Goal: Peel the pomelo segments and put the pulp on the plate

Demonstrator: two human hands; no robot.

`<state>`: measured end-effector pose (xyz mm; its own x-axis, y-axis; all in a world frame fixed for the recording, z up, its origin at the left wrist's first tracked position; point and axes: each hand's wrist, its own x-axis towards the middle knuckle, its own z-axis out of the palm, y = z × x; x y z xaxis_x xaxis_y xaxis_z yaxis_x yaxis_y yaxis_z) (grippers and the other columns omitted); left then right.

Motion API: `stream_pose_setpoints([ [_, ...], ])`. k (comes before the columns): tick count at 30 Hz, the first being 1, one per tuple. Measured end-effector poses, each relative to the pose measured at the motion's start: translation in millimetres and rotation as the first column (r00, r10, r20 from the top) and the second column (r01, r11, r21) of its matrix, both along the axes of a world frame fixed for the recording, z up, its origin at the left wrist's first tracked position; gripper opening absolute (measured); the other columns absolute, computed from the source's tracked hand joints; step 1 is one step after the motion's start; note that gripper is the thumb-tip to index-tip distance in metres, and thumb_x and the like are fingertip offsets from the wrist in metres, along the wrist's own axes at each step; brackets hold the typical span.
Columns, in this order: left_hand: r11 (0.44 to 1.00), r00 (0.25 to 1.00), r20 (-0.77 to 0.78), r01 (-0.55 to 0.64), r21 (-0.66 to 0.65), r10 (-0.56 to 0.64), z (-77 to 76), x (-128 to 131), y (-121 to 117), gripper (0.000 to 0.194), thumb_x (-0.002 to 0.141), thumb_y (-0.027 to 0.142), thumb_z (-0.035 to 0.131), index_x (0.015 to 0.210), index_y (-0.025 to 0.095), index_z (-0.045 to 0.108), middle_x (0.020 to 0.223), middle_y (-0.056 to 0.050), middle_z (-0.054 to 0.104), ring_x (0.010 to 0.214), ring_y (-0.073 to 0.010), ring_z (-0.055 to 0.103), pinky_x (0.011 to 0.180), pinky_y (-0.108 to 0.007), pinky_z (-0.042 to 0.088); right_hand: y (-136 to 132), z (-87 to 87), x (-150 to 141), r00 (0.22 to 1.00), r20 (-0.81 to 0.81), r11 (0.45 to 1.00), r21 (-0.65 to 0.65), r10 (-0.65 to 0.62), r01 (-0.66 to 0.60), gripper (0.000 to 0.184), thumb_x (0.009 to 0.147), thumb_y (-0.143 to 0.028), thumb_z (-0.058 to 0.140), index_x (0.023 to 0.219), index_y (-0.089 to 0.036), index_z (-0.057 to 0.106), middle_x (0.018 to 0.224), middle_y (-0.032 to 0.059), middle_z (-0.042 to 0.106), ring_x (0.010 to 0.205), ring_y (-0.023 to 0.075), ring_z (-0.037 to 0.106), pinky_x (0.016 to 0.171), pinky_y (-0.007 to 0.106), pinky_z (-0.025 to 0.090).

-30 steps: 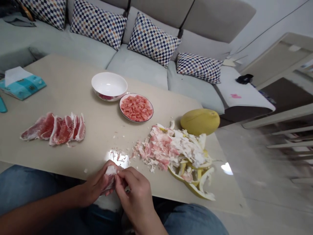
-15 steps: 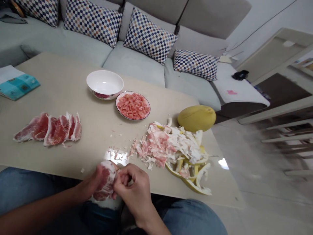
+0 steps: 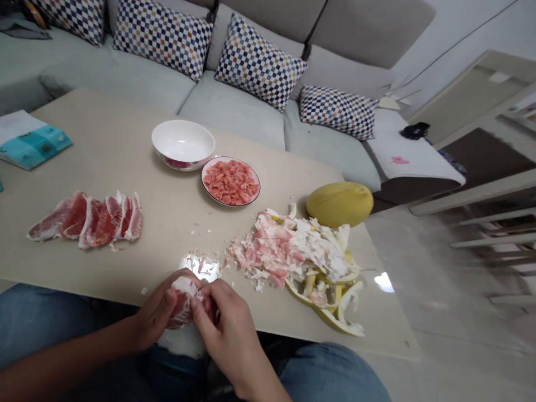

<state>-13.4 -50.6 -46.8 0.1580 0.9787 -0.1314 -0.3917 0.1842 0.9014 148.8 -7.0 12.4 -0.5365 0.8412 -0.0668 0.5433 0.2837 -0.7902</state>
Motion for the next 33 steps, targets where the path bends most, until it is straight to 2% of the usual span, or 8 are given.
stream_pose_setpoints([
  [4, 0.980, 0.942, -0.327, -0.006, 0.197, 0.072, 9.4, -2, 0, 0.045, 0.096, 0.052, 0.031, 0.104, 0.018, 0.058, 0.087, -0.006, 0.058, 0.078, -0.0195, 0.051, 0.074, -0.030, 0.041, -1, 0.7, 1, 0.990, 0.098, 0.995, -0.029, 0.102, -0.099, 0.022, 0.091, -0.022, 0.047, 0.070, -0.019, 0.052, 0.062, -0.0031, 0.053, 0.056, 0.0110, 0.048, 0.053, 0.021, 0.036],
  [8, 0.968, 0.932, -0.352, 0.002, 0.251, 0.089, 5.6, 1, -2, 0.040, 0.096, 0.048, 0.034, 0.103, 0.017, 0.058, 0.086, -0.006, 0.057, 0.077, -0.0190, 0.051, 0.074, -0.030, 0.042, -4, -5.7, -4, 0.990, 0.131, 0.997, 0.049, 0.052, -0.059, 0.027, 0.081, -0.015, 0.049, 0.056, -0.020, 0.039, 0.052, -0.0058, 0.040, 0.048, 0.0087, 0.038, 0.046, 0.022, 0.026],
  [13, 0.989, 0.972, -0.181, -0.147, 0.036, 0.151, -5.8, 5, 0, 0.052, 0.092, 0.061, 0.031, 0.095, 0.018, 0.059, 0.073, -0.004, 0.057, 0.062, -0.0162, 0.052, 0.058, -0.028, 0.044, -2, -8.5, -2, 0.992, 0.070, 0.959, 0.272, -0.103, 0.081, 0.028, 0.074, -0.016, 0.049, 0.052, -0.022, 0.033, 0.048, -0.0052, 0.035, 0.044, 0.0104, 0.036, 0.045, 0.024, 0.025],
  [18, 0.943, 0.931, 0.326, -0.052, -0.329, 0.165, -1.3, -1, 15, 0.055, 0.086, 0.070, 0.035, 0.096, 0.019, 0.055, 0.070, -0.002, 0.062, 0.052, -0.0157, 0.060, 0.046, -0.027, 0.049, 29, -1.5, 38, 0.932, 0.031, 0.855, 0.410, -0.362, 0.318, 0.030, 0.087, -0.027, 0.048, 0.058, -0.023, 0.042, 0.052, -0.0035, 0.039, 0.047, 0.0133, 0.039, 0.046, 0.025, 0.030],
  [21, 0.943, 0.878, 0.452, 0.003, -0.333, 0.157, 2.5, -4, 22, 0.050, 0.088, 0.065, 0.038, 0.094, 0.019, 0.056, 0.071, -0.002, 0.063, 0.051, -0.0144, 0.060, 0.045, -0.026, 0.050, 55, -7.1, 67, 0.840, 0.158, 0.777, 0.496, -0.519, 0.387, 0.040, 0.089, -0.040, 0.051, 0.054, -0.021, 0.044, 0.048, -0.0041, 0.037, 0.045, 0.0125, 0.038, 0.047, 0.025, 0.029],
  [24, 0.958, 0.859, 0.493, 0.013, -0.287, 0.136, 2.1, -4, 22, 0.048, 0.091, 0.061, 0.036, 0.093, 0.018, 0.057, 0.077, -0.003, 0.063, 0.054, -0.0139, 0.061, 0.048, -0.026, 0.051, 71, -18.0, 84, 0.758, 0.275, 0.744, 0.549, -0.592, 0.381, 0.028, 0.087, -0.042, 0.053, 0.073, -0.020, 0.062, 0.057, 0.0009, 0.058, 0.050, 0.0158, 0.051, 0.049, 0.025, 0.032],
  [29, 0.960, 0.886, 0.452, 0.026, -0.279, 0.108, 1.1, -2, 21, 0.043, 0.092, 0.056, 0.040, 0.093, 0.017, 0.060, 0.079, -0.005, 0.065, 0.054, -0.0122, 0.058, 0.050, -0.025, 0.049, 59, -19.7, 69, 0.836, 0.247, 0.789, 0.533, -0.490, 0.306, 0.028, 0.090, -0.038, 0.053, 0.073, -0.021, 0.066, 0.058, 0.0062, 0.064, 0.051, 0.0202, 0.056, 0.047, 0.029, 0.035],
  [33, 0.935, 0.923, 0.362, 0.004, -0.355, 0.133, 4.0, 3, 18, 0.041, 0.090, 0.056, 0.047, 0.089, 0.017, 0.060, 0.071, -0.003, 0.064, 0.050, -0.0127, 0.058, 0.048, -0.025, 0.048, 23, -11.2, 30, 0.984, 0.044, 0.921, 0.363, -0.172, 0.145, 0.015, 0.091, -0.031, 0.055, 0.094, -0.021, 0.066, 0.082, 0.0055, 0.069, 0.061, 0.0171, 0.062, 0.054, 0.027, 0.050],
])
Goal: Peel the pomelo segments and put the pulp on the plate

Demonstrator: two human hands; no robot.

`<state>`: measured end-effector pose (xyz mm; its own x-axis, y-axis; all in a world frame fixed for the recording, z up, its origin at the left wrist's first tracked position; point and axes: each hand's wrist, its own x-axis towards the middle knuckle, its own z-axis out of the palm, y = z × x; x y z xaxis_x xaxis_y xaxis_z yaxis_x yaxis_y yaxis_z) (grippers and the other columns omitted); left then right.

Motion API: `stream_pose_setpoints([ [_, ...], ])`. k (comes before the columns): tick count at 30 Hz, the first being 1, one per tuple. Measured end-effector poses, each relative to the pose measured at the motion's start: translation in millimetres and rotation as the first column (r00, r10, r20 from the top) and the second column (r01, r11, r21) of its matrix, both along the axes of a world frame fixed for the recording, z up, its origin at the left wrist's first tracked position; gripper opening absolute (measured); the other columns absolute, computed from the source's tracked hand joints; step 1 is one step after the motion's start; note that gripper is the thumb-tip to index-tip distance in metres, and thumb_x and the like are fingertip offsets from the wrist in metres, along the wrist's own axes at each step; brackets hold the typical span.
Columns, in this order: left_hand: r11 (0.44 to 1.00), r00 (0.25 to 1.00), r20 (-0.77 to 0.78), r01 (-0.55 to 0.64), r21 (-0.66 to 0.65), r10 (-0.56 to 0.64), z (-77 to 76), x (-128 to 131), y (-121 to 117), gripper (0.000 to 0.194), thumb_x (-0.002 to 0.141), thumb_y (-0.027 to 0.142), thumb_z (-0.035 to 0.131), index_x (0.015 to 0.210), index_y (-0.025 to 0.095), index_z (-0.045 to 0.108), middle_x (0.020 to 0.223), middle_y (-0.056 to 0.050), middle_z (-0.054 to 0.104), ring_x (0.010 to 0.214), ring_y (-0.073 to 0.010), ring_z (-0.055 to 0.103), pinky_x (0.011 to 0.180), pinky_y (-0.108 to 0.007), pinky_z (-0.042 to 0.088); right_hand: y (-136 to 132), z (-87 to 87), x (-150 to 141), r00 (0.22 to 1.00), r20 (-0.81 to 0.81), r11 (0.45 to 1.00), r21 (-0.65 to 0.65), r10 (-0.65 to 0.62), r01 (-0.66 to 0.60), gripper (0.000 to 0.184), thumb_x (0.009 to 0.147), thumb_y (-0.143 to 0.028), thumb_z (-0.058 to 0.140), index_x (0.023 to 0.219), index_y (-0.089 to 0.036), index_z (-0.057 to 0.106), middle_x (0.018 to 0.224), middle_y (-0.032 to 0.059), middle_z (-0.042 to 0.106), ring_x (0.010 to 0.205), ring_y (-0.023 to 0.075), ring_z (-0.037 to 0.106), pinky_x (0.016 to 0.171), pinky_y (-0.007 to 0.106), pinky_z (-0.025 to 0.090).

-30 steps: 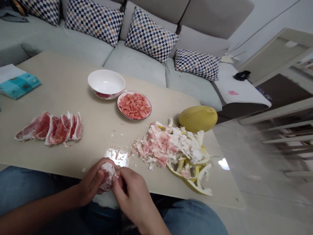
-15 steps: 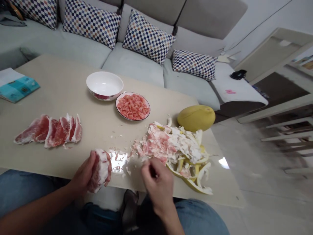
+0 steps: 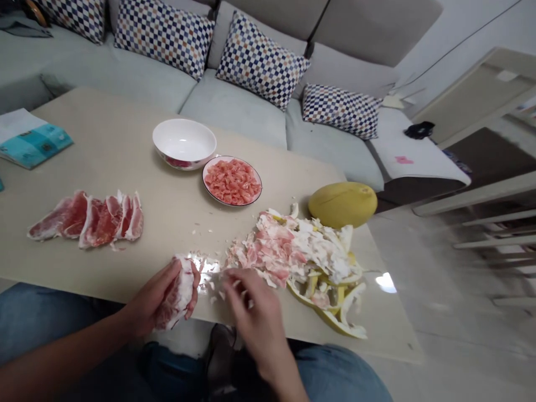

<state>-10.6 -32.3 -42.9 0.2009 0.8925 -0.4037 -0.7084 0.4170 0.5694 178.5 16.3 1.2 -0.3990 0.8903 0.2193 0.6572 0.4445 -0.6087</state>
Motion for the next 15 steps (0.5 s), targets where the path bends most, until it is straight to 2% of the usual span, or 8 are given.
stream_pose_setpoints([
  [2, 0.998, 0.996, -0.082, -0.022, -0.052, 0.018, 1.7, 3, -2, 0.039, 0.088, 0.055, 0.051, 0.086, 0.017, 0.058, 0.064, -0.001, 0.063, 0.050, -0.0130, 0.058, 0.049, -0.024, 0.047, -17, 2.1, -18, 0.968, -0.164, 0.977, -0.069, 0.190, -0.204, 0.022, 0.088, -0.026, 0.063, 0.110, -0.023, 0.062, 0.092, 0.0055, 0.069, 0.065, 0.0154, 0.063, 0.058, 0.026, 0.053],
  [4, 0.996, 0.989, -0.140, -0.053, -0.075, 0.042, 3.0, 4, -4, 0.035, 0.087, 0.053, 0.054, 0.087, 0.018, 0.057, 0.064, 0.000, 0.062, 0.055, -0.0132, 0.060, 0.054, -0.023, 0.048, -27, 2.7, -28, 0.936, -0.222, 0.954, -0.060, 0.273, -0.292, 0.029, 0.085, -0.020, 0.067, 0.113, -0.023, 0.061, 0.098, 0.0065, 0.068, 0.074, 0.0166, 0.065, 0.065, 0.027, 0.056],
  [7, 0.994, 0.986, -0.164, -0.056, -0.099, 0.039, 3.3, 5, -6, 0.035, 0.086, 0.053, 0.055, 0.092, 0.019, 0.057, 0.070, 0.001, 0.060, 0.061, -0.0130, 0.060, 0.060, -0.025, 0.050, -30, 2.9, -30, 0.925, -0.234, 0.948, -0.031, 0.300, -0.316, 0.022, 0.086, -0.013, 0.064, 0.106, -0.023, 0.063, 0.097, 0.0066, 0.068, 0.086, 0.0182, 0.066, 0.073, 0.028, 0.057],
  [11, 0.993, 0.981, -0.192, -0.012, -0.120, -0.011, 1.4, 6, -9, 0.039, 0.085, 0.057, 0.054, 0.096, 0.020, 0.058, 0.073, 0.001, 0.059, 0.062, -0.0134, 0.058, 0.058, -0.026, 0.050, -28, 3.4, -26, 0.927, -0.194, 0.946, 0.009, 0.320, -0.324, 0.018, 0.086, -0.008, 0.060, 0.098, -0.021, 0.065, 0.091, 0.0057, 0.069, 0.083, 0.0171, 0.067, 0.072, 0.026, 0.057],
  [15, 0.998, 0.939, -0.340, -0.059, -0.029, 0.046, 0.8, 7, -10, 0.035, 0.087, 0.053, 0.055, 0.093, 0.019, 0.061, 0.085, -0.002, 0.063, 0.084, -0.0161, 0.060, 0.083, -0.028, 0.048, -33, 1.3, -30, 0.953, -0.095, 0.954, 0.118, 0.288, -0.276, 0.017, 0.084, -0.006, 0.059, 0.095, -0.018, 0.064, 0.086, 0.0081, 0.070, 0.077, 0.0188, 0.067, 0.066, 0.028, 0.056],
])
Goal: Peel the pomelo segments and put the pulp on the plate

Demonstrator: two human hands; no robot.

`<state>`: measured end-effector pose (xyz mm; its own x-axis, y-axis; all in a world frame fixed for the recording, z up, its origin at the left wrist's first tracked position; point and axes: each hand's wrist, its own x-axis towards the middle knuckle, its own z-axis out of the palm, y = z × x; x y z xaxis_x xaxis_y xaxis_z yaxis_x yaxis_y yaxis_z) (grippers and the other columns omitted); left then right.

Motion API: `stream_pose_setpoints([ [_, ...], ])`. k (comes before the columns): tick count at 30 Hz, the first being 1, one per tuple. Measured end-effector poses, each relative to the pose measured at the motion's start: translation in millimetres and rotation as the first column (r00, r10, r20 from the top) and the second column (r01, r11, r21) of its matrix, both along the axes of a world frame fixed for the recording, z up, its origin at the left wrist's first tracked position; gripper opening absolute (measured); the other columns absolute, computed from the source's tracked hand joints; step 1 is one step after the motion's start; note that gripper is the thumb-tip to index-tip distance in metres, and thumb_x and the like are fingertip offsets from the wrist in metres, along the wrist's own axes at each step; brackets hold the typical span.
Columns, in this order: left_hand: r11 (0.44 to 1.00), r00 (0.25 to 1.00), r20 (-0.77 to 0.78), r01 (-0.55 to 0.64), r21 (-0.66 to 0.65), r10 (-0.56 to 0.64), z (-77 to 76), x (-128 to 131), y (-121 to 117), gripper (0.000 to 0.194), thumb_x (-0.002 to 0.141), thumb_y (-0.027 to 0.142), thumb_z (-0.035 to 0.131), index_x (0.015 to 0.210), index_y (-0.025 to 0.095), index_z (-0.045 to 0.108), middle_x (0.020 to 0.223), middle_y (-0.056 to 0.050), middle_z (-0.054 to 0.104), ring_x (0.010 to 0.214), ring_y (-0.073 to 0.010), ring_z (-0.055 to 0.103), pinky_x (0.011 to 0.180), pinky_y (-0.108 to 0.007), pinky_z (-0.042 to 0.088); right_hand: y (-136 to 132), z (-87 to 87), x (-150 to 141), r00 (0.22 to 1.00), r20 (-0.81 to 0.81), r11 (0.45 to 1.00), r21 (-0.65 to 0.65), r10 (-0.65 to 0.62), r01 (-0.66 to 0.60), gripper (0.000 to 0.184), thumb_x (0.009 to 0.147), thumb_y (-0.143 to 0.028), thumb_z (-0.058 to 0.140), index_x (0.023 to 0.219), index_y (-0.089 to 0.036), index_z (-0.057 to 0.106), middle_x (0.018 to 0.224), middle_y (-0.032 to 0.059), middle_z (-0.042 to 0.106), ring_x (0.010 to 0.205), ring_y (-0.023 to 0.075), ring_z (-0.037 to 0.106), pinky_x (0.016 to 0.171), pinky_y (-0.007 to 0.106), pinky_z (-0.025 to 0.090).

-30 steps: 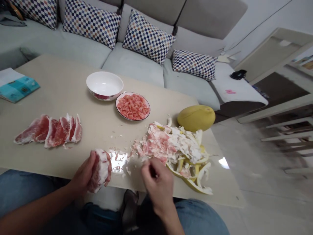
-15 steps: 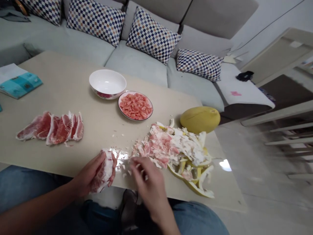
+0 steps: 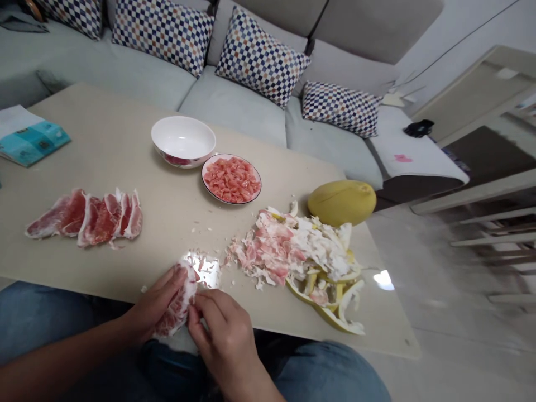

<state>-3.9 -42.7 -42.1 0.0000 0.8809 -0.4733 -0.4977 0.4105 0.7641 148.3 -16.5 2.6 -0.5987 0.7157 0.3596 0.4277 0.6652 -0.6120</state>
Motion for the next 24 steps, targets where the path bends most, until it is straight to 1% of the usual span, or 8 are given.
stream_pose_setpoints([
  [2, 1.000, 1.000, -0.020, 0.002, 0.014, -0.002, 1.1, 0, 0, 0.033, 0.086, 0.052, 0.056, 0.092, 0.020, 0.061, 0.085, -0.002, 0.063, 0.086, -0.0171, 0.060, 0.085, -0.030, 0.048, -2, -1.7, -4, 1.000, -0.008, 1.000, 0.009, -0.017, 0.018, 0.017, 0.083, -0.004, 0.058, 0.092, -0.017, 0.062, 0.082, 0.0075, 0.069, 0.073, 0.0180, 0.065, 0.063, 0.027, 0.054],
  [4, 1.000, 0.999, 0.029, 0.025, 0.016, -0.025, 2.4, 1, 0, 0.034, 0.087, 0.052, 0.056, 0.091, 0.019, 0.060, 0.085, -0.003, 0.064, 0.085, -0.0174, 0.062, 0.083, -0.030, 0.049, -2, -2.7, -6, 0.998, -0.041, 0.999, -0.023, -0.042, 0.041, 0.016, 0.082, -0.004, 0.057, 0.088, -0.018, 0.061, 0.077, 0.0055, 0.067, 0.067, 0.0159, 0.062, 0.060, 0.026, 0.052],
  [8, 0.992, 0.981, 0.168, 0.112, -0.056, -0.101, 2.1, 1, 1, 0.042, 0.088, 0.057, 0.050, 0.098, 0.018, 0.058, 0.071, -0.002, 0.065, 0.057, -0.0147, 0.062, 0.054, -0.026, 0.050, 5, 0.0, -2, 0.988, -0.102, 0.988, -0.117, -0.117, 0.105, 0.015, 0.081, -0.005, 0.056, 0.079, -0.019, 0.057, 0.069, 0.0012, 0.060, 0.059, 0.0124, 0.056, 0.055, 0.023, 0.047],
  [11, 0.982, 0.961, 0.232, 0.172, -0.084, -0.148, -0.6, 0, 2, 0.045, 0.088, 0.060, 0.044, 0.102, 0.018, 0.054, 0.061, -0.001, 0.066, 0.043, -0.0145, 0.059, 0.042, -0.024, 0.045, 10, 5.4, 5, 0.987, -0.103, 0.976, -0.197, -0.119, 0.097, 0.016, 0.082, -0.005, 0.056, 0.087, -0.021, 0.060, 0.072, -0.0003, 0.061, 0.059, 0.0114, 0.056, 0.054, 0.021, 0.047],
  [14, 0.982, 0.962, 0.221, 0.177, -0.069, -0.158, -3.3, -2, 3, 0.045, 0.090, 0.060, 0.041, 0.100, 0.018, 0.053, 0.057, -0.004, 0.068, 0.043, -0.0148, 0.060, 0.042, -0.023, 0.045, 11, 9.7, 11, 0.996, -0.079, 0.967, -0.253, -0.047, 0.025, 0.022, 0.085, -0.007, 0.057, 0.100, -0.023, 0.063, 0.080, 0.0006, 0.065, 0.065, 0.0123, 0.060, 0.059, 0.022, 0.049],
  [19, 0.983, 0.965, 0.206, 0.176, -0.058, -0.161, -5.1, -2, 3, 0.045, 0.089, 0.061, 0.042, 0.099, 0.019, 0.054, 0.057, -0.003, 0.067, 0.045, -0.0149, 0.060, 0.044, -0.023, 0.046, 10, 9.5, 9, 0.996, -0.086, 0.964, -0.267, -0.033, 0.009, 0.014, 0.088, -0.010, 0.057, 0.093, -0.021, 0.064, 0.078, 0.0016, 0.064, 0.066, 0.0129, 0.059, 0.059, 0.023, 0.048],
  [22, 0.986, 0.978, 0.158, 0.150, -0.078, -0.136, -4.4, -2, 2, 0.044, 0.088, 0.061, 0.045, 0.098, 0.020, 0.057, 0.068, -0.003, 0.067, 0.052, -0.0151, 0.061, 0.046, -0.025, 0.048, 8, 7.1, 7, 0.998, -0.070, 0.968, -0.251, -0.011, -0.007, 0.010, 0.087, -0.013, 0.062, 0.095, -0.019, 0.065, 0.079, 0.0032, 0.065, 0.068, 0.0140, 0.061, 0.062, 0.024, 0.051],
  [24, 0.990, 0.989, 0.087, 0.125, -0.060, -0.120, -3.1, -3, 1, 0.042, 0.087, 0.060, 0.049, 0.097, 0.020, 0.060, 0.076, -0.003, 0.067, 0.059, -0.0143, 0.061, 0.052, -0.025, 0.050, 7, 5.8, 6, 0.998, -0.058, 0.977, -0.210, 0.009, -0.021, 0.014, 0.087, -0.013, 0.065, 0.100, -0.018, 0.065, 0.084, 0.0050, 0.067, 0.072, 0.0152, 0.063, 0.065, 0.025, 0.053],
])
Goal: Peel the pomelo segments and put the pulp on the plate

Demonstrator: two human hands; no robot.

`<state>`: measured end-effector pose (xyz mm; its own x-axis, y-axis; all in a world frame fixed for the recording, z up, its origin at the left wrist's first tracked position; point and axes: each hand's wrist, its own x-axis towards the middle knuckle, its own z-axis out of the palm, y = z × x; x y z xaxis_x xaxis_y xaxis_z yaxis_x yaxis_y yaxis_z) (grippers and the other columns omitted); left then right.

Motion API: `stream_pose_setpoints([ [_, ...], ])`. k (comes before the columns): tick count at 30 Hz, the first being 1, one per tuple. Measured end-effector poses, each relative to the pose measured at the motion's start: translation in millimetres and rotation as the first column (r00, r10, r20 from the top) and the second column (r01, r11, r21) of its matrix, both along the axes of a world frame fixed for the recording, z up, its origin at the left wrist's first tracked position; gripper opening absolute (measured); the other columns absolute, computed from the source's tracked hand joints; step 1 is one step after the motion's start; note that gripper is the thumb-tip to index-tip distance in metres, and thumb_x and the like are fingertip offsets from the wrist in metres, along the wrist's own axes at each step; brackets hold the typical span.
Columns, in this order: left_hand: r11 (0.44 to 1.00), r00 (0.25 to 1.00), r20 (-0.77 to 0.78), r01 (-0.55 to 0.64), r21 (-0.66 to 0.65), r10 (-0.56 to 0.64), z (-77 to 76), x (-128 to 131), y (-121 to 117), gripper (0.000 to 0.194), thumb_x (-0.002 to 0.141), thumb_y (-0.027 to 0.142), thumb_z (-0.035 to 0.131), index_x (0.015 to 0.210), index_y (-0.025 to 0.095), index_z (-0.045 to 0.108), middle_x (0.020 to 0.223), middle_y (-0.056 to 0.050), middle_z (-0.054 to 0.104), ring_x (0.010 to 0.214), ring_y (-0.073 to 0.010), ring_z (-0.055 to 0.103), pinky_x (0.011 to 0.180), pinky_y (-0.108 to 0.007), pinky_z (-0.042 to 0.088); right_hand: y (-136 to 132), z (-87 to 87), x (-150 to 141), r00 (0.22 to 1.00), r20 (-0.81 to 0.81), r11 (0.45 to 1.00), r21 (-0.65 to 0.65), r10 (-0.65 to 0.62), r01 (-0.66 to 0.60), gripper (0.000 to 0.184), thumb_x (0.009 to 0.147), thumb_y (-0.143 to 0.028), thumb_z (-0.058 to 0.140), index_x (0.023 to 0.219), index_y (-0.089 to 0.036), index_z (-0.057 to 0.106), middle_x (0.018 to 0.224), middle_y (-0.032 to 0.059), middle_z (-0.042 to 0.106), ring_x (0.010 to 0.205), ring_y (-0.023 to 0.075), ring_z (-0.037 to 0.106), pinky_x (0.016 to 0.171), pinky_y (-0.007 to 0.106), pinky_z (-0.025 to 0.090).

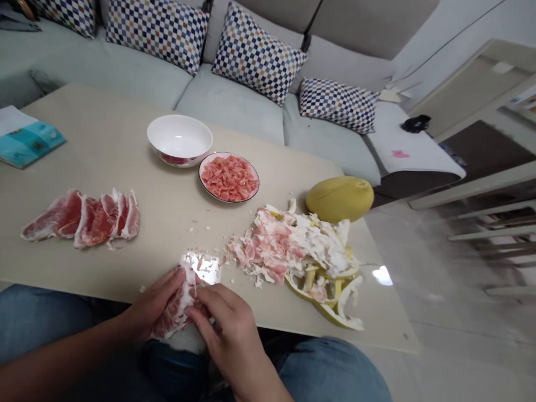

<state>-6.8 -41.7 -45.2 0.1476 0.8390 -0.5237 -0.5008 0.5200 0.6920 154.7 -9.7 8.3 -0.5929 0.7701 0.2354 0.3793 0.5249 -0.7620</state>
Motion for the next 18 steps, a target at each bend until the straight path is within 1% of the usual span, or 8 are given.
stream_pose_setpoints([
  [3, 0.999, 0.997, -0.070, 0.017, 0.039, -0.014, 2.1, -1, -2, 0.043, 0.084, 0.060, 0.052, 0.094, 0.020, 0.062, 0.075, -0.002, 0.065, 0.063, -0.0138, 0.061, 0.060, -0.026, 0.051, -2, -0.5, 1, 1.000, 0.030, 0.996, 0.083, 0.009, -0.012, 0.017, 0.087, -0.011, 0.063, 0.103, -0.018, 0.065, 0.089, 0.0060, 0.070, 0.078, 0.0163, 0.066, 0.070, 0.025, 0.054],
  [5, 0.998, 0.995, -0.078, 0.062, 0.028, -0.060, 3.0, -1, -4, 0.046, 0.083, 0.063, 0.050, 0.095, 0.020, 0.062, 0.070, -0.001, 0.063, 0.059, -0.0148, 0.059, 0.058, -0.028, 0.051, -2, 0.4, 3, 0.998, 0.065, 0.991, 0.134, 0.018, -0.027, 0.015, 0.088, -0.011, 0.061, 0.101, -0.018, 0.065, 0.088, 0.0056, 0.071, 0.079, 0.0165, 0.067, 0.072, 0.025, 0.055],
  [7, 0.995, 0.988, -0.124, 0.094, 0.042, -0.088, 3.5, -2, -4, 0.046, 0.084, 0.064, 0.048, 0.095, 0.021, 0.061, 0.070, -0.002, 0.063, 0.060, -0.0161, 0.059, 0.059, -0.030, 0.051, -3, 1.5, 4, 0.994, 0.110, 0.982, 0.182, 0.030, -0.050, 0.014, 0.089, -0.012, 0.060, 0.101, -0.018, 0.065, 0.087, 0.0058, 0.072, 0.078, 0.0169, 0.068, 0.072, 0.026, 0.056],
  [10, 0.986, 0.960, -0.275, 0.092, 0.140, -0.050, 4.6, -3, -4, 0.039, 0.087, 0.059, 0.049, 0.089, 0.022, 0.061, 0.081, -0.004, 0.065, 0.077, -0.0183, 0.060, 0.076, -0.032, 0.050, -4, 1.2, 4, 0.987, 0.158, 0.966, 0.249, 0.027, -0.066, 0.013, 0.090, -0.011, 0.057, 0.100, -0.016, 0.065, 0.086, 0.0072, 0.072, 0.075, 0.0180, 0.068, 0.069, 0.028, 0.056],
  [12, 0.980, 0.946, -0.325, 0.085, 0.179, -0.023, 6.2, -3, -4, 0.037, 0.087, 0.057, 0.049, 0.087, 0.022, 0.061, 0.085, -0.005, 0.065, 0.086, -0.0194, 0.059, 0.085, -0.032, 0.047, -6, -1.1, 2, 0.987, 0.158, 0.954, 0.294, 0.009, -0.055, 0.012, 0.090, -0.011, 0.056, 0.098, -0.015, 0.064, 0.083, 0.0076, 0.071, 0.071, 0.0183, 0.067, 0.066, 0.028, 0.056],
  [14, 0.979, 0.952, -0.303, 0.099, 0.178, -0.041, 8.1, -3, -3, 0.037, 0.088, 0.057, 0.049, 0.087, 0.022, 0.061, 0.087, -0.005, 0.065, 0.091, -0.0203, 0.059, 0.088, -0.032, 0.046, -9, -4.0, -2, 0.991, 0.132, 0.943, 0.332, -0.022, -0.023, 0.011, 0.088, -0.010, 0.056, 0.096, -0.015, 0.063, 0.079, 0.0071, 0.071, 0.067, 0.0178, 0.065, 0.062, 0.027, 0.054],
  [16, 0.979, 0.964, -0.259, 0.110, 0.172, -0.063, 9.3, -3, -2, 0.037, 0.088, 0.056, 0.049, 0.089, 0.021, 0.061, 0.088, -0.005, 0.066, 0.091, -0.0199, 0.060, 0.087, -0.032, 0.047, -11, -5.9, -7, 0.994, 0.093, 0.947, 0.320, -0.062, 0.030, 0.012, 0.086, -0.008, 0.056, 0.091, -0.016, 0.063, 0.073, 0.0051, 0.068, 0.063, 0.0164, 0.063, 0.058, 0.026, 0.052],
  [18, 0.982, 0.977, -0.172, 0.146, 0.116, -0.125, 9.1, -2, -1, 0.040, 0.088, 0.058, 0.047, 0.093, 0.021, 0.061, 0.080, -0.004, 0.067, 0.077, -0.0182, 0.063, 0.075, -0.031, 0.052, -9, -6.0, -9, 0.993, 0.049, 0.963, 0.255, -0.105, 0.089, 0.013, 0.082, -0.008, 0.055, 0.084, -0.017, 0.063, 0.067, 0.0021, 0.064, 0.059, 0.0145, 0.060, 0.055, 0.024, 0.049],
])
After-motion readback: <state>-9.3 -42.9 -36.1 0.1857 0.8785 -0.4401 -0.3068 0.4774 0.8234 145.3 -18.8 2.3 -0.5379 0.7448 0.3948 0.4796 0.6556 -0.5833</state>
